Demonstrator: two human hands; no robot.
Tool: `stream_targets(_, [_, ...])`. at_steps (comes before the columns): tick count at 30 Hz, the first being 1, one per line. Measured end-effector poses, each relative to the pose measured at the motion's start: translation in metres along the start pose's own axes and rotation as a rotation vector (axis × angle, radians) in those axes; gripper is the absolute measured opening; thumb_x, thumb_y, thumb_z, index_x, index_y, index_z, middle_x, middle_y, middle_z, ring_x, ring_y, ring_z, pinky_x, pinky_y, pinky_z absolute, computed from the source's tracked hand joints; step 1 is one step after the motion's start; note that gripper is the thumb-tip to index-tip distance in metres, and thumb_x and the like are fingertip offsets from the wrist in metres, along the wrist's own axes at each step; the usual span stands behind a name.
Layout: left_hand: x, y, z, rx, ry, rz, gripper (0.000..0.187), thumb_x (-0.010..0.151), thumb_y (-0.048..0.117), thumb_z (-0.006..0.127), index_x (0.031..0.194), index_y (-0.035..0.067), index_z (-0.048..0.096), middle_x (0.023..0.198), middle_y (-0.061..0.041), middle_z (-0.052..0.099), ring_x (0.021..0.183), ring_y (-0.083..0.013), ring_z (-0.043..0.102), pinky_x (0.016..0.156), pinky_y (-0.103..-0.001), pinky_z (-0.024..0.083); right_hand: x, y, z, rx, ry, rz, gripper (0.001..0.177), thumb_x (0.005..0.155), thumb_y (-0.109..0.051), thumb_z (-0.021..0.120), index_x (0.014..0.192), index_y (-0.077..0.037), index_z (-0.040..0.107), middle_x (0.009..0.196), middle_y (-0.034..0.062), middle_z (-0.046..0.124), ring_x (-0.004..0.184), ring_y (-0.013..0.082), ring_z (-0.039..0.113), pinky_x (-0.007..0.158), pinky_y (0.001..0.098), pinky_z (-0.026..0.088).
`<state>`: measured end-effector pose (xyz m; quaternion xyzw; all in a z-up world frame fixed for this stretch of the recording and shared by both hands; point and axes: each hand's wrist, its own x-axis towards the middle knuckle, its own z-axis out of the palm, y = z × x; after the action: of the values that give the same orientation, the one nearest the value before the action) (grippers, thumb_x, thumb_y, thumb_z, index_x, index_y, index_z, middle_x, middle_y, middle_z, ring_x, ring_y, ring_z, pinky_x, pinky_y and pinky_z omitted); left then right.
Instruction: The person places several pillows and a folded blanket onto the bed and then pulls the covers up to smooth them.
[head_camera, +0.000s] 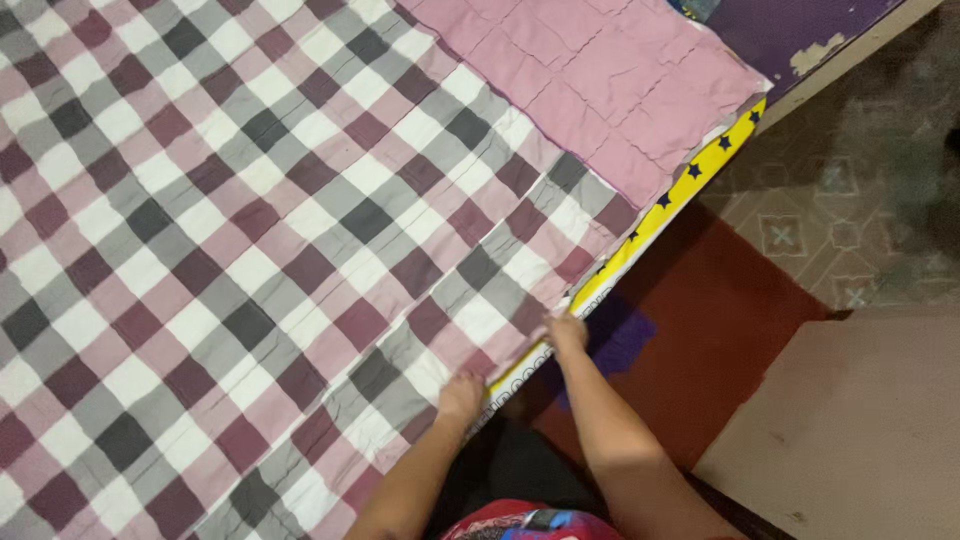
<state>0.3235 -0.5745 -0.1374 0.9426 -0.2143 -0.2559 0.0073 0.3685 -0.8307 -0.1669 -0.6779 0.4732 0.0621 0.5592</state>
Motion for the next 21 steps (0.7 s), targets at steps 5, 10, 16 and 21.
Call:
stream_targets(5, [-0.007,-0.001,-0.009,-0.164,-0.309,0.153,0.026,0.09,0.024,0.063,0.111,0.013,0.073,0.111,-0.018,0.072,0.104,-0.039,0.068,0.089,-0.05,0.055,-0.016,0.025,-0.042,-0.239,-0.15,0.22,0.034,0.098,-0.04,0.066,0.09,-0.008,0.076,0.073,0.0106,0.072,0.062,0.0263,0.069,0.056,0.0431,0.053])
stream_targets(10, [0.047,0.045,-0.05,-0.043,-0.492,0.086,0.026,0.084,0.021,0.068,0.106,0.008,0.076,0.113,-0.019,0.071,0.107,-0.0377,0.069,0.091,-0.049,0.057,0.048,-0.014,-0.065,0.081,-0.069,0.236,0.022,0.09,-0.029,0.071,0.09,-0.007,0.071,0.071,0.0057,0.068,0.057,0.0199,0.065,0.045,0.0378,0.048])
stream_targets(16, [0.158,0.142,-0.149,-0.346,-0.129,0.1,0.029,0.093,0.026,0.064,0.115,0.008,0.07,0.119,-0.02,0.068,0.108,-0.04,0.066,0.092,-0.051,0.054,0.206,-0.115,-0.149,0.626,-0.092,-0.043,0.027,0.092,-0.022,0.066,0.07,-0.014,0.053,0.06,0.0001,0.048,0.044,0.0155,0.04,0.037,0.0336,0.029])
stream_targets(21, [0.303,0.236,-0.207,-0.473,0.255,-0.004,0.035,0.088,0.025,0.067,0.119,0.009,0.066,0.128,-0.016,0.06,0.117,-0.0392,0.059,0.098,-0.047,0.052,0.353,-0.204,-0.209,0.771,-0.088,-0.011,0.02,0.088,-0.017,0.073,0.084,-0.015,0.054,0.067,-0.0003,0.048,0.055,0.0183,0.043,0.05,0.0391,0.038])
